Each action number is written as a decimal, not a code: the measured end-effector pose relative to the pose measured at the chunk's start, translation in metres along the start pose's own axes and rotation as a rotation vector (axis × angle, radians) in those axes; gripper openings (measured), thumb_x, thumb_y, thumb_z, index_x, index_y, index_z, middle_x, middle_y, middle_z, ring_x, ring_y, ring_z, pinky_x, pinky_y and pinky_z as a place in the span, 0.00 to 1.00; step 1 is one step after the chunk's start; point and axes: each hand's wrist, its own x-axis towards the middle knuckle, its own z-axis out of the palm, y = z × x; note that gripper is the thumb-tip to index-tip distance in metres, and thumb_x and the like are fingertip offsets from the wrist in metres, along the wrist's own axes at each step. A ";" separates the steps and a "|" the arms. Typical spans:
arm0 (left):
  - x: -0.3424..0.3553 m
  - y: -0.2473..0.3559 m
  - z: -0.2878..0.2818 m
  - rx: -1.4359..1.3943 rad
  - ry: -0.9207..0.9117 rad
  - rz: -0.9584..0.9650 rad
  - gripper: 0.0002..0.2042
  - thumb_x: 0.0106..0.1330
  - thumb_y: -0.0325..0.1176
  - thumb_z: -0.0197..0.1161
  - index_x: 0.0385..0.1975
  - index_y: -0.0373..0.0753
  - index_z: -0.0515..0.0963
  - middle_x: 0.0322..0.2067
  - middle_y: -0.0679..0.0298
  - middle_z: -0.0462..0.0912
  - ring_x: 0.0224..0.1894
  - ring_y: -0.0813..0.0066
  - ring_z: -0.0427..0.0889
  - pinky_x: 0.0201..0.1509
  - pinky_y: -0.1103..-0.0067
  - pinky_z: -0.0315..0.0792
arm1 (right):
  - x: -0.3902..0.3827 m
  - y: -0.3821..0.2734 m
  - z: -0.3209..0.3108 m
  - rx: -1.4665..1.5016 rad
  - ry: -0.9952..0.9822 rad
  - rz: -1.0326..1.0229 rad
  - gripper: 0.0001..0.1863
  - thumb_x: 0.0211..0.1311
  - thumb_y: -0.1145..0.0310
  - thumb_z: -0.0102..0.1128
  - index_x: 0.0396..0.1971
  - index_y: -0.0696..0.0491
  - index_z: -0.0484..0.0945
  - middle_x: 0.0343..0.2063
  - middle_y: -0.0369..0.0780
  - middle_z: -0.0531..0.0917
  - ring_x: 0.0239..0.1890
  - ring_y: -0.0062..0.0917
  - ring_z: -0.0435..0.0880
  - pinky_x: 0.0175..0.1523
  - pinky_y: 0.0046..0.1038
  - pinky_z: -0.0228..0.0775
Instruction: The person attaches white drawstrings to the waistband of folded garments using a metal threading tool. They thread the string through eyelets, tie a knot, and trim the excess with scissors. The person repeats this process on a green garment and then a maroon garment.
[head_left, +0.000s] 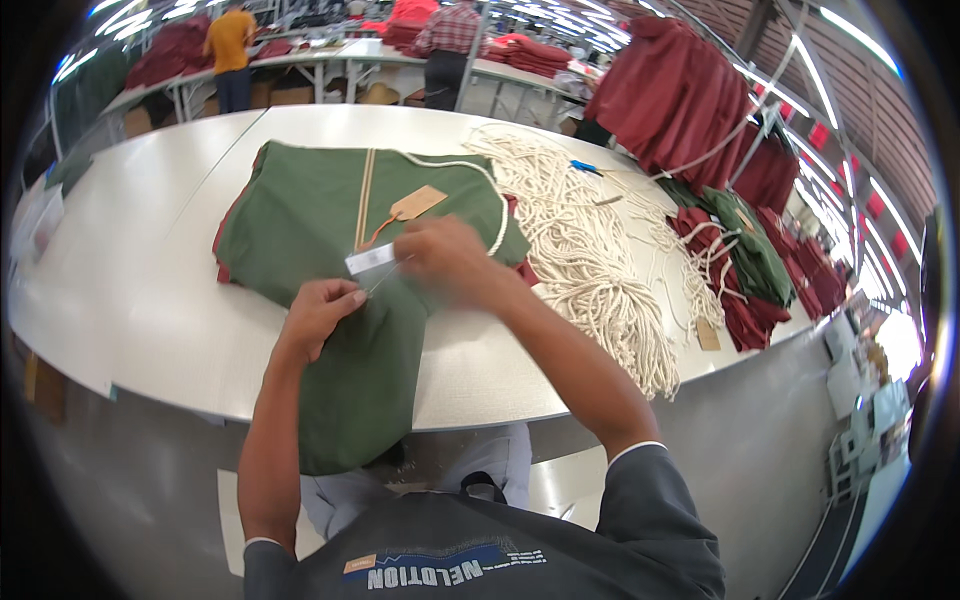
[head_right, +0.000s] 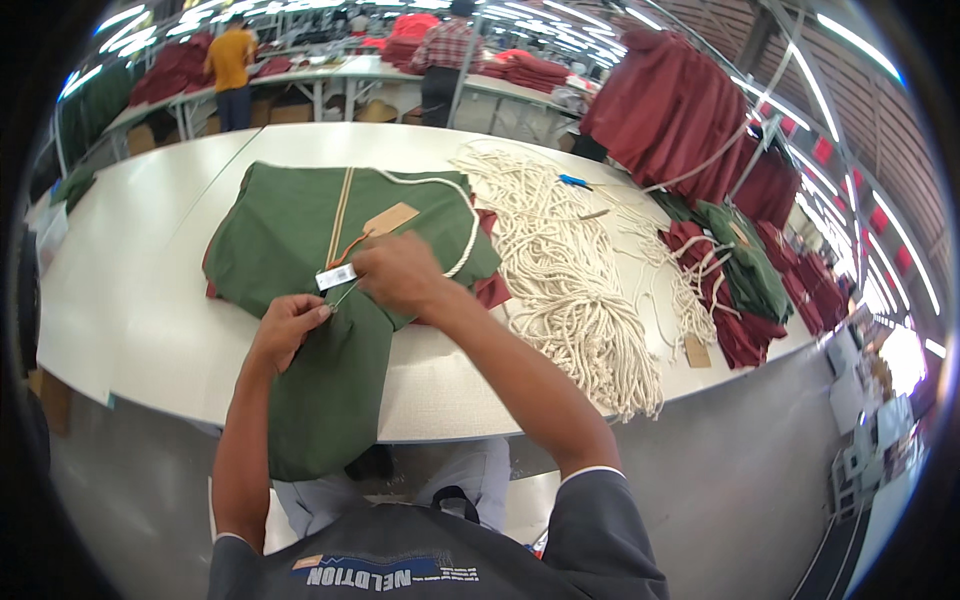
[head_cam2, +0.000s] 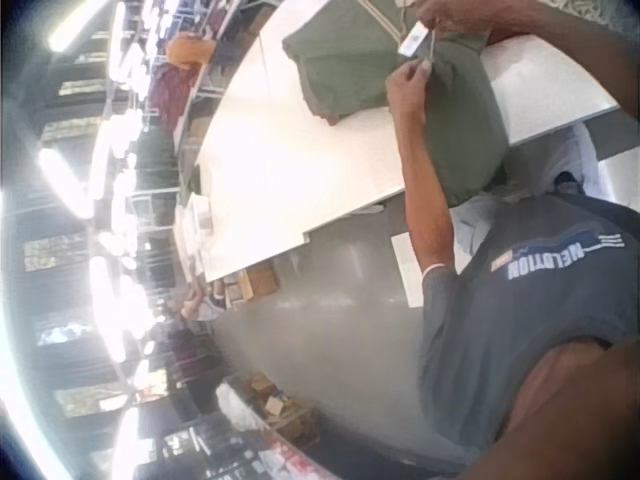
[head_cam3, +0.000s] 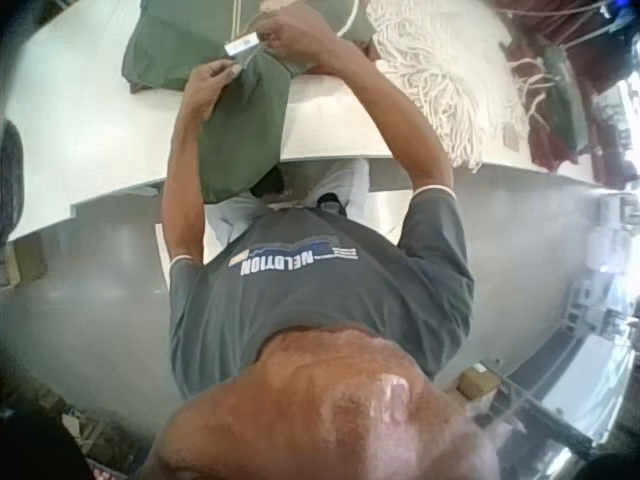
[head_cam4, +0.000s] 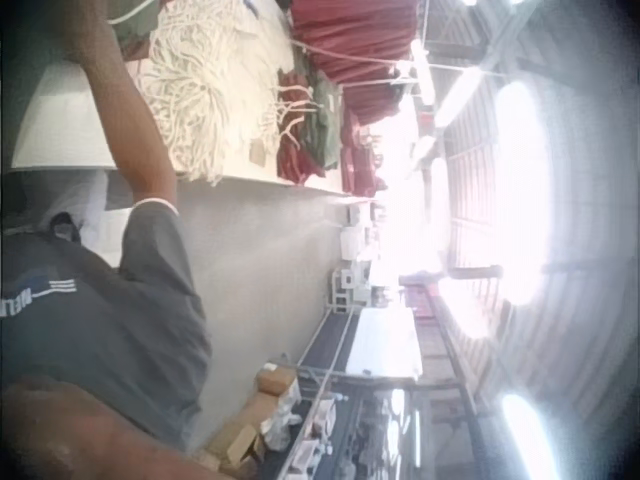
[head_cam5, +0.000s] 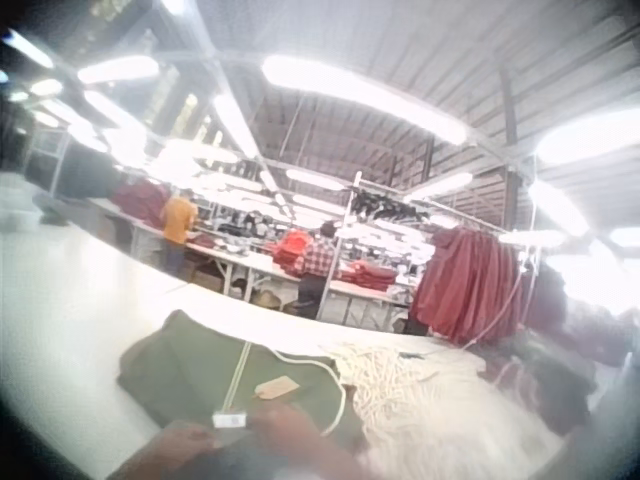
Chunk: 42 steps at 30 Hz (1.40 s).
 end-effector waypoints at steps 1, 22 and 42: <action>0.001 0.001 0.001 -0.039 -0.013 -0.037 0.06 0.70 0.31 0.67 0.39 0.36 0.84 0.27 0.77 0.78 0.24 0.92 0.68 0.25 0.87 0.59 | 0.005 -0.006 0.007 0.061 -0.025 0.036 0.03 0.52 0.67 0.68 0.28 0.47 0.85 0.32 0.38 0.84 0.39 0.37 0.85 0.43 0.42 0.74; -0.006 -0.006 0.003 -0.378 -0.075 -0.172 0.04 0.72 0.31 0.65 0.39 0.39 0.80 0.32 0.72 0.84 0.30 0.85 0.82 0.33 0.84 0.77 | 0.008 0.003 0.060 0.546 -0.171 0.221 0.09 0.60 0.65 0.67 0.33 0.56 0.84 0.31 0.47 0.87 0.37 0.40 0.86 0.44 0.38 0.76; -0.024 -0.009 -0.001 0.261 0.060 -0.055 0.09 0.71 0.31 0.64 0.46 0.34 0.83 0.33 0.73 0.82 0.32 0.87 0.77 0.35 0.83 0.72 | -0.018 -0.016 0.096 0.521 0.070 0.285 0.10 0.58 0.63 0.64 0.32 0.54 0.85 0.31 0.48 0.86 0.36 0.47 0.86 0.41 0.43 0.79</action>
